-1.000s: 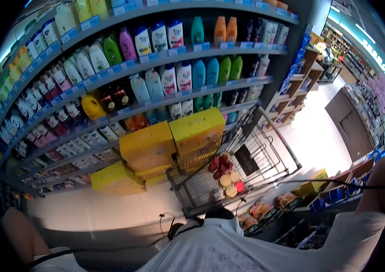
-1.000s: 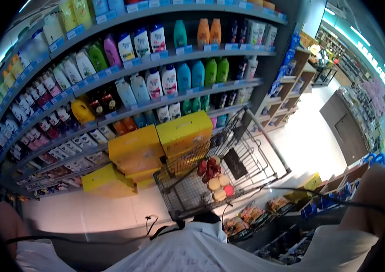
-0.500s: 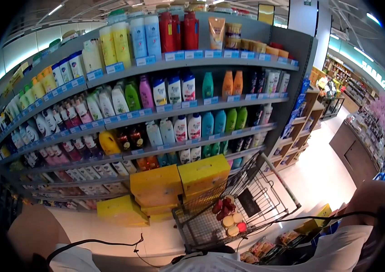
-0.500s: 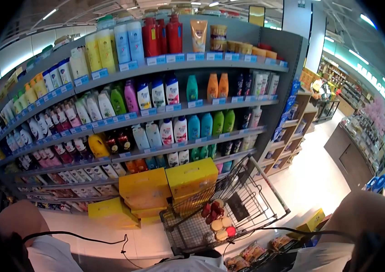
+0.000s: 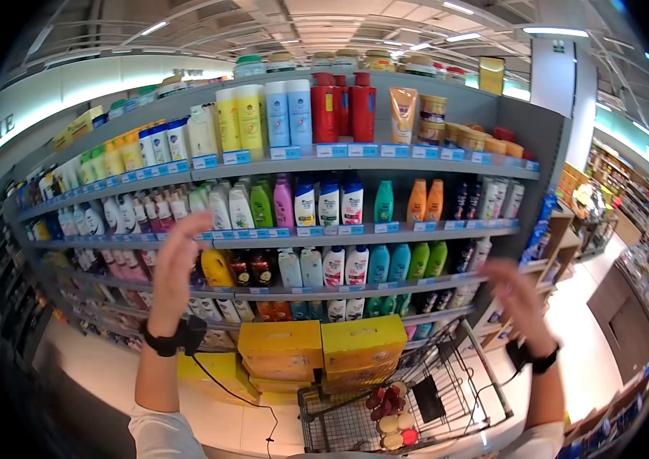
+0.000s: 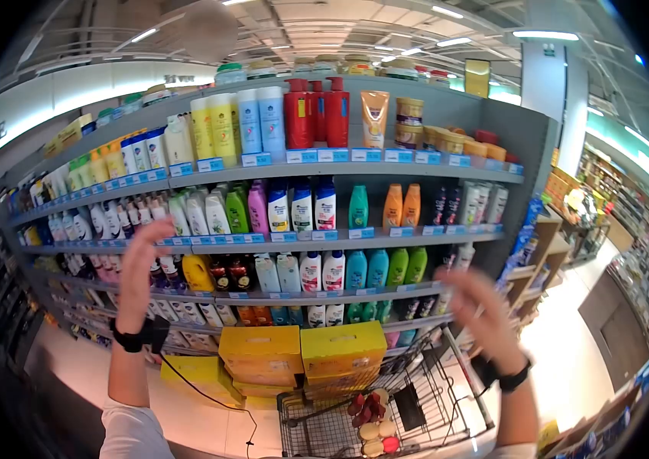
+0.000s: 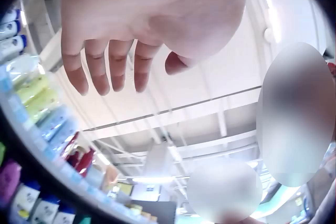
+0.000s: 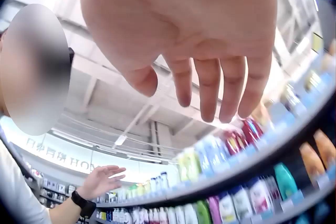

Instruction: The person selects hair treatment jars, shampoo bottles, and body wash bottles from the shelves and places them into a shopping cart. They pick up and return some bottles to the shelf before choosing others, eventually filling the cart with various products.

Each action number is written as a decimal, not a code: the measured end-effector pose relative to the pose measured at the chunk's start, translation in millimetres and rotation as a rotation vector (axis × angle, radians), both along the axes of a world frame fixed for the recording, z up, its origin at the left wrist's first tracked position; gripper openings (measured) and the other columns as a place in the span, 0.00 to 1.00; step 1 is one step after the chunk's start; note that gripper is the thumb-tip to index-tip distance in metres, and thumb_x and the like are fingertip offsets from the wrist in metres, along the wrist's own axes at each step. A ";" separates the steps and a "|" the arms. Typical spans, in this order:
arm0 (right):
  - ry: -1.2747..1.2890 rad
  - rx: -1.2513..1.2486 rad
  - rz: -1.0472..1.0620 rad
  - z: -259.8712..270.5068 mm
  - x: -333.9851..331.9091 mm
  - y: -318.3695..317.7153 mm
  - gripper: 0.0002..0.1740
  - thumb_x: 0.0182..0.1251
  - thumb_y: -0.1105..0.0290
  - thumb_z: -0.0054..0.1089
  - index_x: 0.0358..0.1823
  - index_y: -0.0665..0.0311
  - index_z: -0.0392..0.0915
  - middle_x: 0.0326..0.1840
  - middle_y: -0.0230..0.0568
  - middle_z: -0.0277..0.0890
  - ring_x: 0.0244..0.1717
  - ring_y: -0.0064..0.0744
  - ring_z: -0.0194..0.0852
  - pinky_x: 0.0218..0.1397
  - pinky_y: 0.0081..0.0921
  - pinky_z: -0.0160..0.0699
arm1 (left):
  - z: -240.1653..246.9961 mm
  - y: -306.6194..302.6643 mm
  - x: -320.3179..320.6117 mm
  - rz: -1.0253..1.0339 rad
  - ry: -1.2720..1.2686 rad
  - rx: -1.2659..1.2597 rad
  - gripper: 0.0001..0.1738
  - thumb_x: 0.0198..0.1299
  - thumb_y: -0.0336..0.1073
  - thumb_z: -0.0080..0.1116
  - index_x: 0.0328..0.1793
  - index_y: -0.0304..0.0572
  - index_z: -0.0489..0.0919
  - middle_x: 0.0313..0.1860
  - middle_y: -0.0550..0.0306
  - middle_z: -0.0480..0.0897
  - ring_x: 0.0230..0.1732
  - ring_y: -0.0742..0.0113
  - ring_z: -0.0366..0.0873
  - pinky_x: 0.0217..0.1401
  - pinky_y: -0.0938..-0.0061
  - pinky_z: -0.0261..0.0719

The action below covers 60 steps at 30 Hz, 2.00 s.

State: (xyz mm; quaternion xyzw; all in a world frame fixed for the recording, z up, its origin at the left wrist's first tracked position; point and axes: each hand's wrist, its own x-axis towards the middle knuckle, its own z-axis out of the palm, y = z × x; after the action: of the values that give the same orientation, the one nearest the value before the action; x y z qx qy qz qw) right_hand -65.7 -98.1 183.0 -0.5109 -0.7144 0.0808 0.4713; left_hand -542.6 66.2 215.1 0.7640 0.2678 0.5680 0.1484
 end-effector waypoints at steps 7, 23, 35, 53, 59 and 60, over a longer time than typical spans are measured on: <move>1.082 -1.097 0.327 -394.0 -44.6 -2.8 0.20 0.70 0.63 0.57 0.60 0.62 0.78 0.64 0.52 0.74 0.67 0.47 0.69 0.68 0.46 0.67 | -160.9 4.5 -1.6 0.240 0.062 -0.425 0.12 0.70 0.35 0.51 0.50 0.35 0.80 0.57 0.53 0.81 0.58 0.63 0.77 0.60 0.71 0.73; 0.021 -1.432 0.243 -604.4 -217.3 -70.6 0.25 0.65 0.54 0.61 0.59 0.59 0.79 0.65 0.56 0.72 0.70 0.52 0.65 0.71 0.53 0.62 | -252.1 12.3 -87.8 0.164 -0.134 -0.838 0.15 0.72 0.41 0.51 0.50 0.39 0.82 0.55 0.56 0.83 0.55 0.69 0.79 0.52 0.75 0.76; 0.048 -1.414 -0.438 -638.9 -370.5 -137.7 0.27 0.64 0.50 0.55 0.62 0.54 0.78 0.62 0.49 0.77 0.68 0.46 0.70 0.78 0.50 0.51 | -265.7 60.2 -336.1 0.111 -0.210 -0.836 0.19 0.73 0.45 0.49 0.54 0.38 0.79 0.57 0.55 0.81 0.56 0.68 0.77 0.56 0.74 0.71; 0.694 -1.164 -0.985 -637.4 -366.5 -175.0 0.26 0.64 0.53 0.56 0.60 0.58 0.80 0.44 0.44 0.84 0.39 0.36 0.82 0.40 0.30 0.83 | -235.5 158.1 -284.1 -0.149 -0.007 -0.757 0.17 0.73 0.43 0.47 0.53 0.37 0.78 0.57 0.54 0.81 0.55 0.65 0.77 0.58 0.70 0.70; 0.698 -0.645 -1.105 -608.5 -305.5 -144.7 0.18 0.69 0.59 0.59 0.43 0.69 0.83 0.34 0.44 0.84 0.34 0.25 0.81 0.39 0.24 0.79 | -170.2 193.4 -226.7 -0.117 0.136 -0.524 0.16 0.73 0.41 0.49 0.49 0.36 0.81 0.50 0.56 0.83 0.49 0.69 0.80 0.53 0.74 0.74; 0.679 -0.623 -1.110 -602.4 -274.5 -134.5 0.15 0.69 0.63 0.60 0.43 0.70 0.82 0.35 0.42 0.85 0.35 0.27 0.82 0.39 0.23 0.79 | -159.5 198.7 -212.0 -0.152 0.076 -0.516 0.16 0.72 0.41 0.50 0.48 0.36 0.82 0.47 0.57 0.84 0.46 0.71 0.81 0.51 0.76 0.75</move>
State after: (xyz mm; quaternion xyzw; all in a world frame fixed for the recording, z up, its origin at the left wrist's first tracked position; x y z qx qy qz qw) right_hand -340.2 -232.7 -419.4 -0.8558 -0.1073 0.1839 0.4714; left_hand -754.6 265.0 55.6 0.7395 0.3509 0.4393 0.3702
